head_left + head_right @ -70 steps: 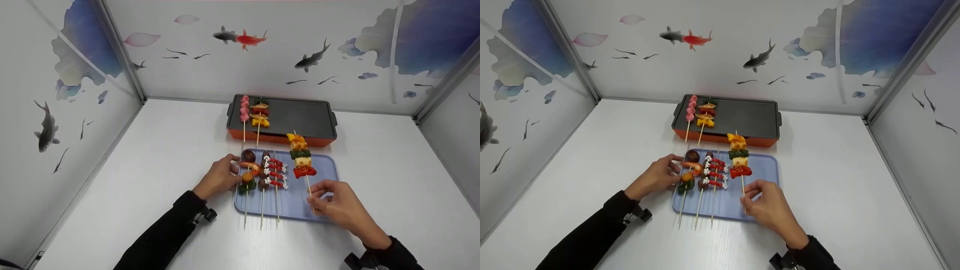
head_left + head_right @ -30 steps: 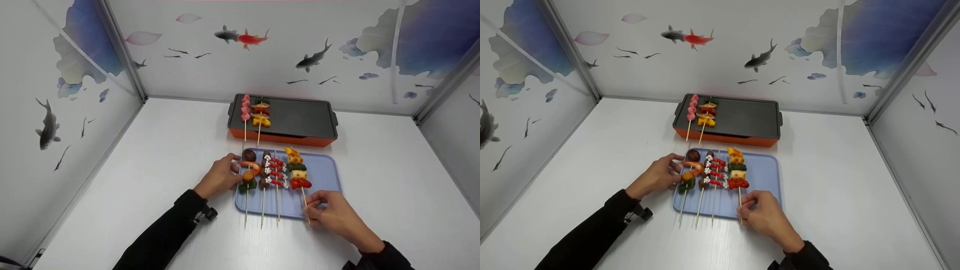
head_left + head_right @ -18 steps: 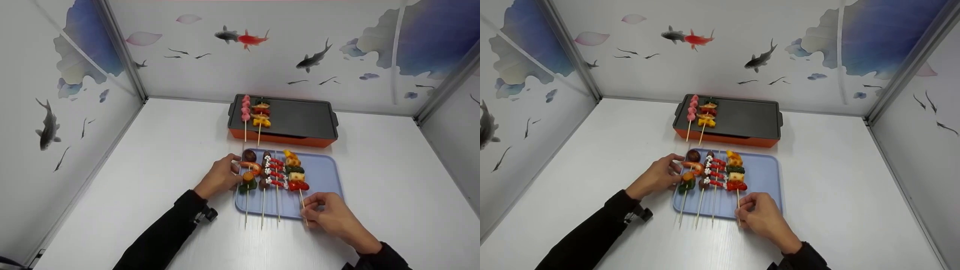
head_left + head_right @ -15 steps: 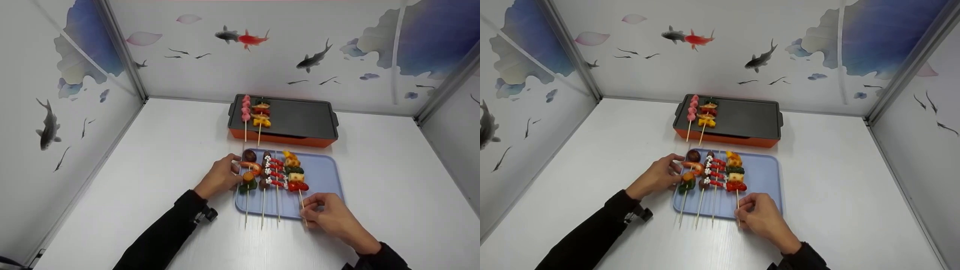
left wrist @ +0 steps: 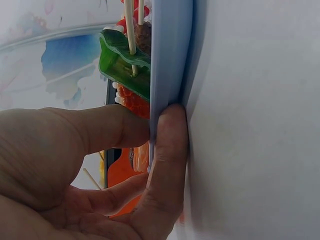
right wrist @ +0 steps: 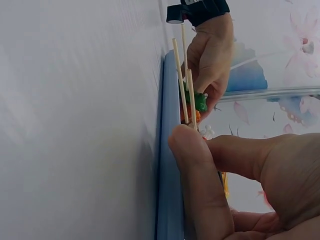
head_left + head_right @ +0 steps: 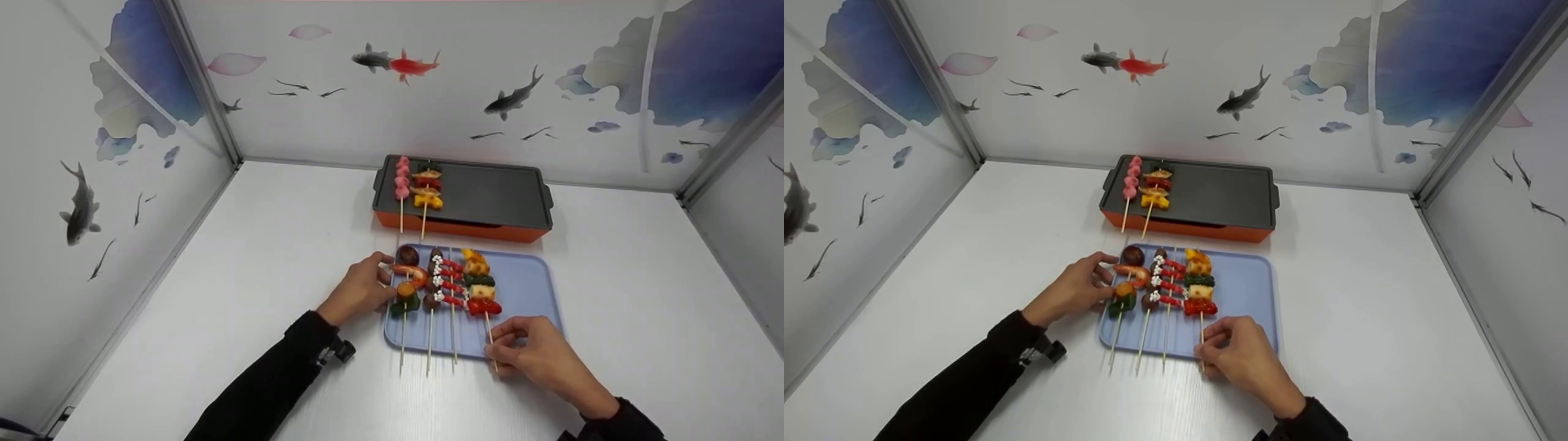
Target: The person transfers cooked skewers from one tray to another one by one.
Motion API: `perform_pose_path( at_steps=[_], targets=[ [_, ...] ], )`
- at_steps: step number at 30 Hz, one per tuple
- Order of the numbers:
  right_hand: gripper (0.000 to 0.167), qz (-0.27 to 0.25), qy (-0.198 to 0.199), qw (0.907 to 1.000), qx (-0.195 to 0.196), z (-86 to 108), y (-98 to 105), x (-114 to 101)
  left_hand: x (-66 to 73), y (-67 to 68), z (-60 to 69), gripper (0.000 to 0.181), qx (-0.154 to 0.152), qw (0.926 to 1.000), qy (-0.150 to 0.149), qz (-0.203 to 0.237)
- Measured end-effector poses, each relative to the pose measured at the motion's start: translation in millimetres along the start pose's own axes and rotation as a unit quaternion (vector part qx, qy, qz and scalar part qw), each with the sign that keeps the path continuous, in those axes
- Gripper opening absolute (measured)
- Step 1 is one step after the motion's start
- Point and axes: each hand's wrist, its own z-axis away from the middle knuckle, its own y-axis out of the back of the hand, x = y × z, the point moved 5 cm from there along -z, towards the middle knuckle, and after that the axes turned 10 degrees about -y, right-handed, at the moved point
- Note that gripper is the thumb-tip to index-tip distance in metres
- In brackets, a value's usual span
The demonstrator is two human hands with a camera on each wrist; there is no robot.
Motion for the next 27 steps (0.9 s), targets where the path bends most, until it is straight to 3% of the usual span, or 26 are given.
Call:
perform_pose_path(
  at_steps=[21, 27],
  targets=[
    [0.030, 0.032, 0.027, 0.9990, -0.011, 5.0, -1.1, -5.3, 1.0, -0.1, 2.5, 0.065, 0.000, 1.0000, -0.009, -0.001],
    [0.030, 0.052, 0.015, 0.9985, -0.003, 2.6, 0.1, -4.9, 0.6, -0.2, 1.1, 0.064, 0.002, 0.9999, -0.005, -0.009]
  ],
)
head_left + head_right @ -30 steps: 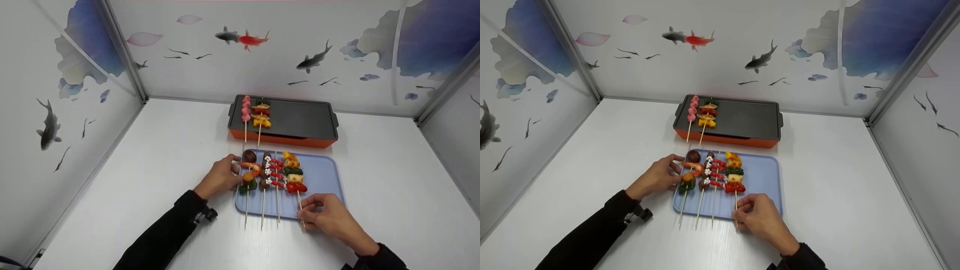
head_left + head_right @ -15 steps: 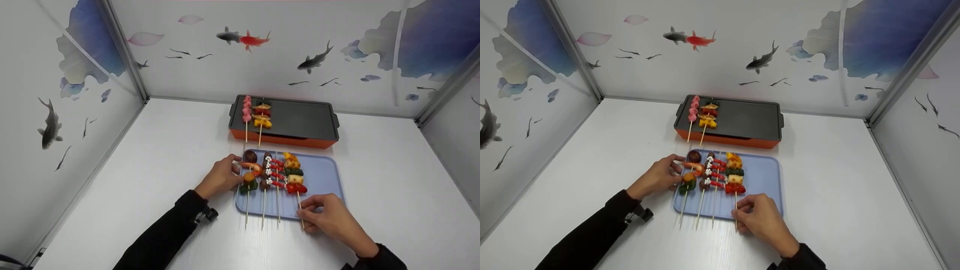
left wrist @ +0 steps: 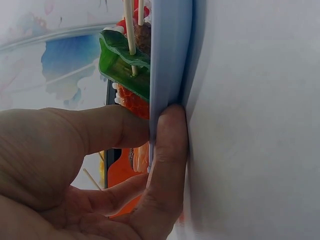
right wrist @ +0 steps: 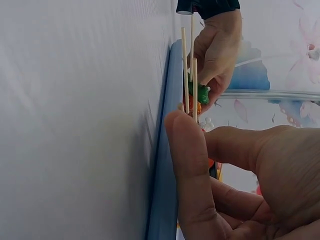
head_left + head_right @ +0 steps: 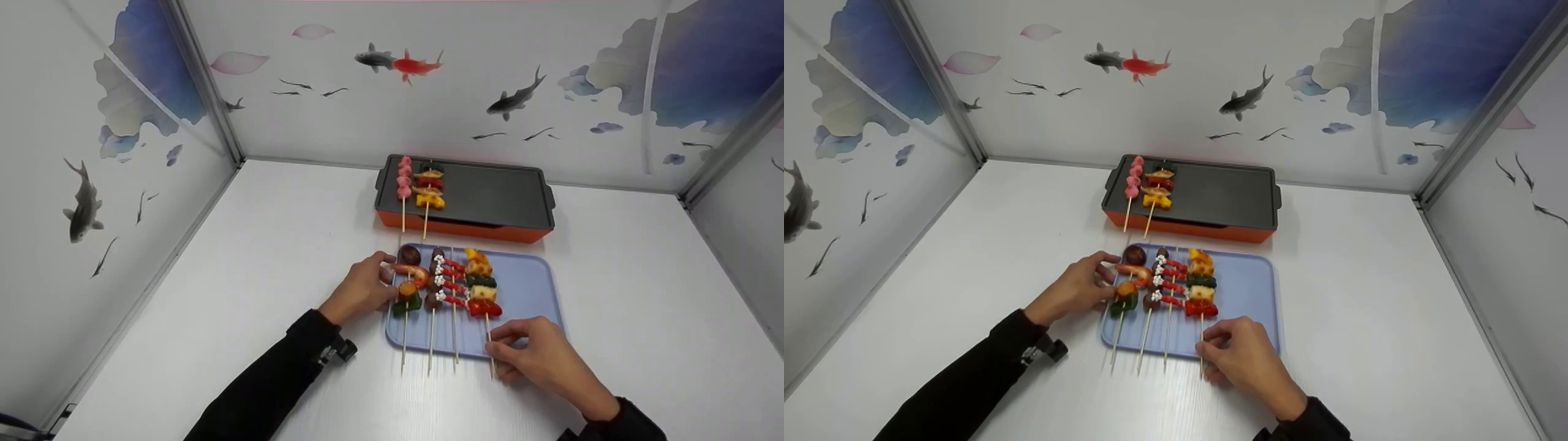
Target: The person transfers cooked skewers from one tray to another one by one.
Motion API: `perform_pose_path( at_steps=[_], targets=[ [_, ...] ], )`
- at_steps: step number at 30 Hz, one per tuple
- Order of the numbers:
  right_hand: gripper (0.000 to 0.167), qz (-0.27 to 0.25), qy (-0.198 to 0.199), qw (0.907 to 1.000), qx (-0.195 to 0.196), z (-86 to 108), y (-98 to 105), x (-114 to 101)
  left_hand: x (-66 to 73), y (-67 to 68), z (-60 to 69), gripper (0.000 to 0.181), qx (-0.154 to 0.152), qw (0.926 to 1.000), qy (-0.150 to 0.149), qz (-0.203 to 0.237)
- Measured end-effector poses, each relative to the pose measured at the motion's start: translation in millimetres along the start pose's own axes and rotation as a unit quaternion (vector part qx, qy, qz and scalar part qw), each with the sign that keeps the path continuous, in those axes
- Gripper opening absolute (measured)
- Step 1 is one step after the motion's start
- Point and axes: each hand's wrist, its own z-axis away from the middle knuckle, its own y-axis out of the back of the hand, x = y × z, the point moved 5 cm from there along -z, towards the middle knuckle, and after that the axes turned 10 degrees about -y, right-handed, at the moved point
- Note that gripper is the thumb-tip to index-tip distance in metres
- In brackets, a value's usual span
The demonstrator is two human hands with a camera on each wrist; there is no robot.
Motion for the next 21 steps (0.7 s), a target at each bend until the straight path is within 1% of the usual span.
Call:
perform_pose_path(
  at_steps=[2, 5, 12, 15, 18, 21],
  targets=[
    [0.030, 0.004, -0.009, 1.0000, 0.002, -0.9, 0.8, -0.1, -0.2, 0.0, -0.5, 0.063, 0.001, 1.0000, 0.001, -0.003],
    [0.030, 0.005, -0.010, 0.9999, 0.000, -1.2, 1.8, -0.1, -0.4, 0.3, -0.5, 0.062, 0.000, 1.0000, -0.004, -0.007],
    [0.031, -0.003, 0.020, 0.9998, -0.008, 0.8, 4.6, 0.9, -1.2, -0.9, 1.5, 0.065, -0.001, 0.9991, 0.007, 0.041],
    [0.031, -0.003, 0.026, 0.9996, -0.008, 2.3, 7.7, 0.3, -1.5, -1.3, 0.9, 0.065, -0.001, 0.9990, 0.011, 0.043],
    [0.031, 0.008, 0.033, 0.9994, 0.008, 3.8, 12.4, -2.5, -1.9, -1.5, 0.3, 0.065, -0.001, 0.9991, 0.013, 0.041],
    [0.032, 0.022, 0.033, 0.9985, 0.038, 4.9, 18.6, -6.5, -2.3, -1.4, 0.0, 0.065, -0.001, 0.9992, 0.012, 0.037]
  ],
)
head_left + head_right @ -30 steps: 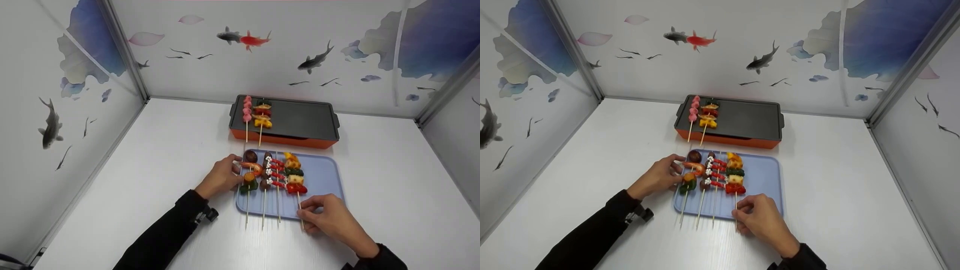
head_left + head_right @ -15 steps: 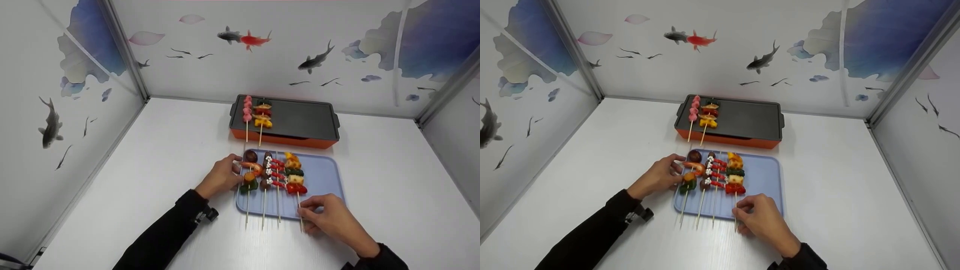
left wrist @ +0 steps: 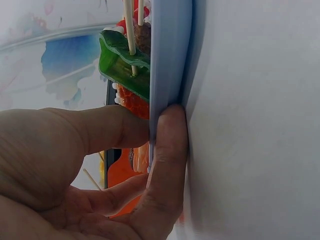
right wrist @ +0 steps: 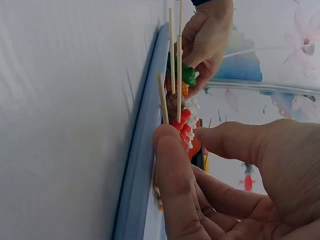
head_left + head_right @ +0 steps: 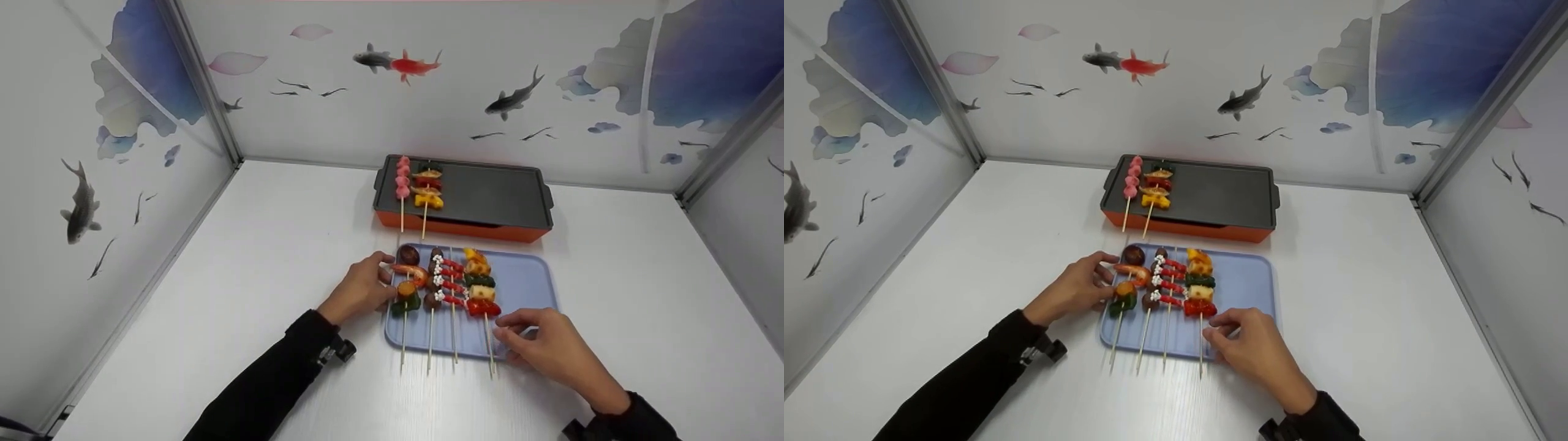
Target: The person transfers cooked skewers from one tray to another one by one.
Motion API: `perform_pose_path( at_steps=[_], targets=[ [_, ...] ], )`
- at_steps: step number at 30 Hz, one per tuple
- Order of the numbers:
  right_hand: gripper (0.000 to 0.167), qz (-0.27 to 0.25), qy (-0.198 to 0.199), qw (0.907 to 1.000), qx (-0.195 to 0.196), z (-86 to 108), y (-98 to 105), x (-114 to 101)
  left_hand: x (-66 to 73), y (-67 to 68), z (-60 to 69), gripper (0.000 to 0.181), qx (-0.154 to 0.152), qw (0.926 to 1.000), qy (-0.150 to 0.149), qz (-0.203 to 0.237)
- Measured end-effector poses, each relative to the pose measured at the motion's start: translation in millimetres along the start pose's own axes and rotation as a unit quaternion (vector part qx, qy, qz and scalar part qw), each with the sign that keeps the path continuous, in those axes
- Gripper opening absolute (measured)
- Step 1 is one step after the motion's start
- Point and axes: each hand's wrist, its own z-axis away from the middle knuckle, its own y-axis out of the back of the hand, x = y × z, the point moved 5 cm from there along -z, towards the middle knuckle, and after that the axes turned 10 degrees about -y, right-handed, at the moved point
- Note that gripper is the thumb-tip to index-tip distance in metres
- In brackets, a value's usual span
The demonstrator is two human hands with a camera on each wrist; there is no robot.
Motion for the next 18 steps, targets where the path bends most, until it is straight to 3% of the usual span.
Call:
perform_pose_path(
  at_steps=[5, 11, 18],
  targets=[
    [0.038, 0.012, 0.003, 0.9989, 0.044, -0.6, 10.8, -6.5, -0.4, 0.9, 0.9, 0.062, -0.003, 0.9999, -0.005, -0.010],
    [0.049, 0.040, 0.040, 0.9939, 0.095, -2.9, 23.3, -17.0, -0.4, 0.7, 0.8, 0.064, -0.001, 0.9999, 0.000, -0.010],
    [0.063, 0.049, 0.075, 0.9884, 0.123, -7.5, 33.6, -32.5, 0.6, 0.1, -0.4, 0.067, -0.003, 0.9999, -0.002, -0.012]
  ],
)
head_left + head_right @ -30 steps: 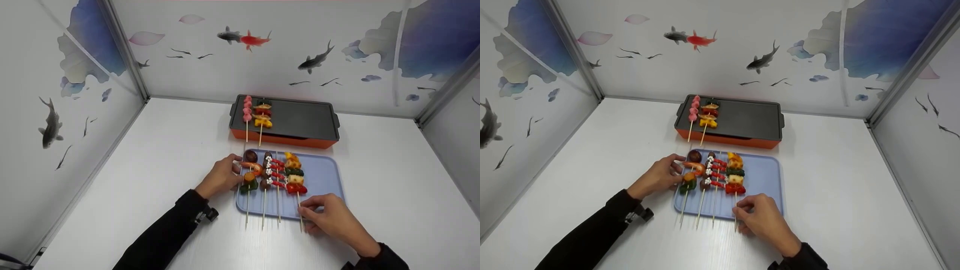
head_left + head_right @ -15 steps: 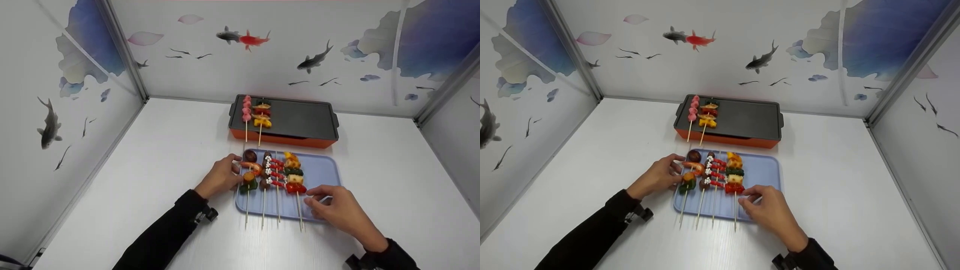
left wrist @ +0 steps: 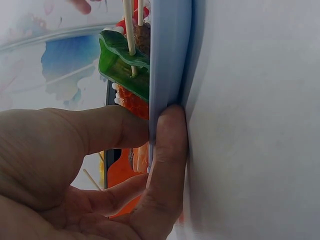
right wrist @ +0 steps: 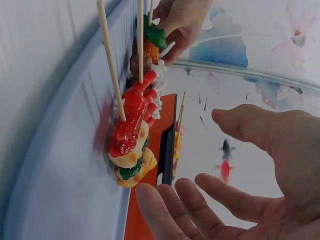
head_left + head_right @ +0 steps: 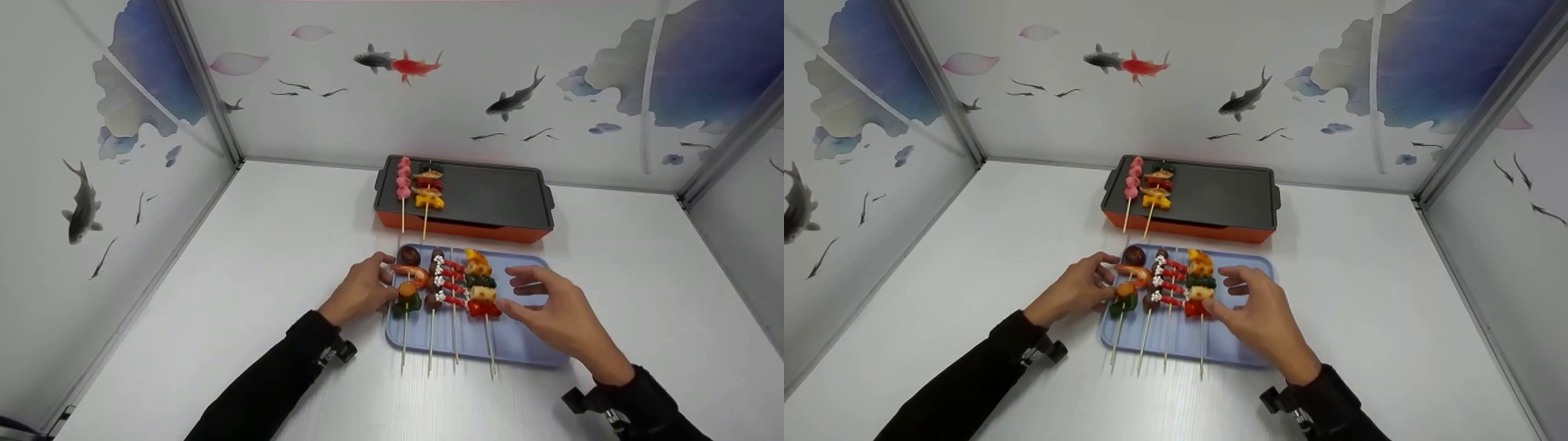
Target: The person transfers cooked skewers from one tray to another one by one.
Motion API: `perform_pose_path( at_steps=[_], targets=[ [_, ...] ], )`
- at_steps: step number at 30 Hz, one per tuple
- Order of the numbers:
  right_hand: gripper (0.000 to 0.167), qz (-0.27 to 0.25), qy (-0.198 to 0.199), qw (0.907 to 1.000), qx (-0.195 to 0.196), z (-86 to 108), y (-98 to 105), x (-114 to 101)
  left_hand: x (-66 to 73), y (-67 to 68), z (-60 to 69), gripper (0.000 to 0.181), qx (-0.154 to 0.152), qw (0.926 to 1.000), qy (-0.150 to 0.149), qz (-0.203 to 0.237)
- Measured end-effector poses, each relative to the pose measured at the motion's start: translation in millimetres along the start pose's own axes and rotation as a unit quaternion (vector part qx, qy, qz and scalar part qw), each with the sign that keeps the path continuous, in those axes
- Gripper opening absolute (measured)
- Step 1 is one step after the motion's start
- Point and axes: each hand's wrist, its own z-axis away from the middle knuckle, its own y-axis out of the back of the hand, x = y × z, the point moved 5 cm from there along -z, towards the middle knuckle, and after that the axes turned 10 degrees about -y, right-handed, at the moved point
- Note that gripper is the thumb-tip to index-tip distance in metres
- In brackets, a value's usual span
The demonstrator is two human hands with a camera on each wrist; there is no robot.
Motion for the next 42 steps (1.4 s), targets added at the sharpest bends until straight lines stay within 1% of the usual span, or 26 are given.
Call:
perform_pose_path(
  at_steps=[4, 12, 16, 21, 27, 34, 39, 42],
  targets=[
    [0.071, -0.009, 0.028, 0.9996, 0.006, -7.4, 3.9, -8.4, 1.0, 0.5, 0.2, 0.068, -0.002, 0.9999, -0.004, -0.010],
    [0.083, 0.029, 0.080, 0.9962, 0.020, -28.0, 5.1, -24.7, 1.1, 1.1, 0.0, 0.066, 0.001, 0.9999, -0.004, -0.011],
    [0.088, 0.043, 0.105, 0.9933, 0.025, -36.4, 3.2, -30.6, 1.3, 0.7, -0.5, 0.066, -0.001, 0.9998, -0.008, -0.016],
    [0.093, 0.055, 0.121, 0.9909, 0.021, -48.1, -0.7, -38.6, 0.7, 0.7, -1.0, 0.066, 0.000, 0.9998, -0.011, -0.017],
    [0.098, 0.072, 0.156, 0.9848, 0.024, -61.2, -7.6, -48.2, 1.2, 1.6, -0.8, 0.065, 0.000, 0.9997, -0.012, -0.019],
    [0.105, 0.099, 0.171, 0.9799, 0.028, -77.0, -16.4, -63.6, 1.5, 2.0, -0.1, 0.063, -0.002, 0.9998, -0.011, -0.016],
    [0.104, 0.104, 0.171, 0.9797, 0.015, -87.6, -21.7, -73.7, 1.5, 2.2, 0.2, 0.063, 0.000, 0.9996, -0.017, -0.020],
    [0.104, 0.109, 0.172, 0.9790, 0.011, -93.9, -25.5, -79.1, 1.4, 2.2, 0.2, 0.063, 0.001, 0.9997, -0.016, -0.021]
  ],
)
